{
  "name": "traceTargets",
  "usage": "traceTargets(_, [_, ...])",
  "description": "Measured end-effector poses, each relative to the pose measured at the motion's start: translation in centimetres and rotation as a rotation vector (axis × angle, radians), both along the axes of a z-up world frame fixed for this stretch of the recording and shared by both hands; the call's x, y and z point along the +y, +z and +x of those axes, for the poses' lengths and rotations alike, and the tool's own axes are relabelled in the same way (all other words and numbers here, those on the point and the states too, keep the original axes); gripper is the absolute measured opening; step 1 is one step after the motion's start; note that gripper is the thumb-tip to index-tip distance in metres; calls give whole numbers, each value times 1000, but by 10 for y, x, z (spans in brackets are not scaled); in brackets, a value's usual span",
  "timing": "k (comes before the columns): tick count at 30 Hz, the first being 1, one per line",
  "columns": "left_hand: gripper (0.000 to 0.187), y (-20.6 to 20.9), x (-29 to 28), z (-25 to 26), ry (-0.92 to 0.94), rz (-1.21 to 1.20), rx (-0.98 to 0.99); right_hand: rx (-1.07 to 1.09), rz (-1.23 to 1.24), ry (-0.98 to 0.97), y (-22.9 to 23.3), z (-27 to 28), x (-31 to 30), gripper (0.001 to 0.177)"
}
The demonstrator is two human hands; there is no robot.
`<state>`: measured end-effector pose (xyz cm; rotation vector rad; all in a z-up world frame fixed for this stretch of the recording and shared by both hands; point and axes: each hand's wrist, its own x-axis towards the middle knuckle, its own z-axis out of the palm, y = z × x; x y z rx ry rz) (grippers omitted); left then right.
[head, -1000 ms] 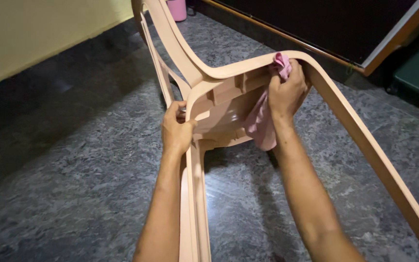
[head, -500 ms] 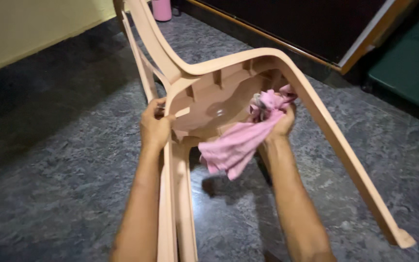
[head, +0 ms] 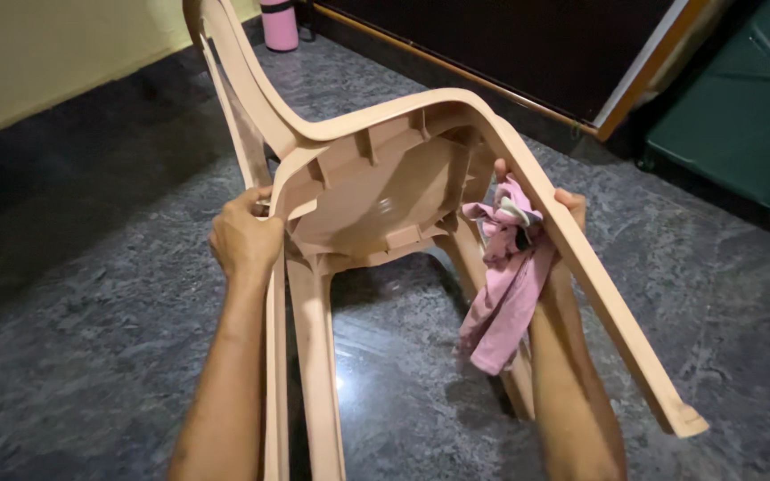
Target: The person wipes a beige plastic chair with a pink cloth, cleaning the backrest, seat, legs, and underside. The chair is then placed under a desk. The person briefly adjusts a small flag and a notepad on the desk.
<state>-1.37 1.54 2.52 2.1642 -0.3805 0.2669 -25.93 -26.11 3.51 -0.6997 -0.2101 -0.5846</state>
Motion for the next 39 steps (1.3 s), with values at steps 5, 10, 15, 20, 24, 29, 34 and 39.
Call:
traceTargets(5, [30, -1, 14, 6, 63, 31, -14, -36, -85, 255, 26, 3, -10, 77])
traceTargets(10, [26, -16, 29, 10, 67, 78, -77, 11, -132, 302, 27, 15, -25, 75])
traceTargets(15, [27, -48, 25, -2, 19, 292, -151, -49, -91, 439, 26, 26, -61, 65])
traceTargets(20, [34, -91, 11, -7, -85, 511, -82, 105, -170, 317, 70, 33, -3, 67])
traceTargets(24, [57, -112, 4, -2, -224, 580, 19, 345, -396, -25, 96, 43, 59, 70])
traceTargets(29, [38, -88, 12, 6, -279, 615, 229, 603, -465, -144, 108, 60, 106, 72])
traceTargets(34, [32, -30, 36, 13, -209, 273, 189, 713, -410, -55, 89, 93, 134, 73])
traceTargets(39, [31, 25, 60, 12, -205, -174, 149, 519, -523, 64, 70, 120, 149, 69])
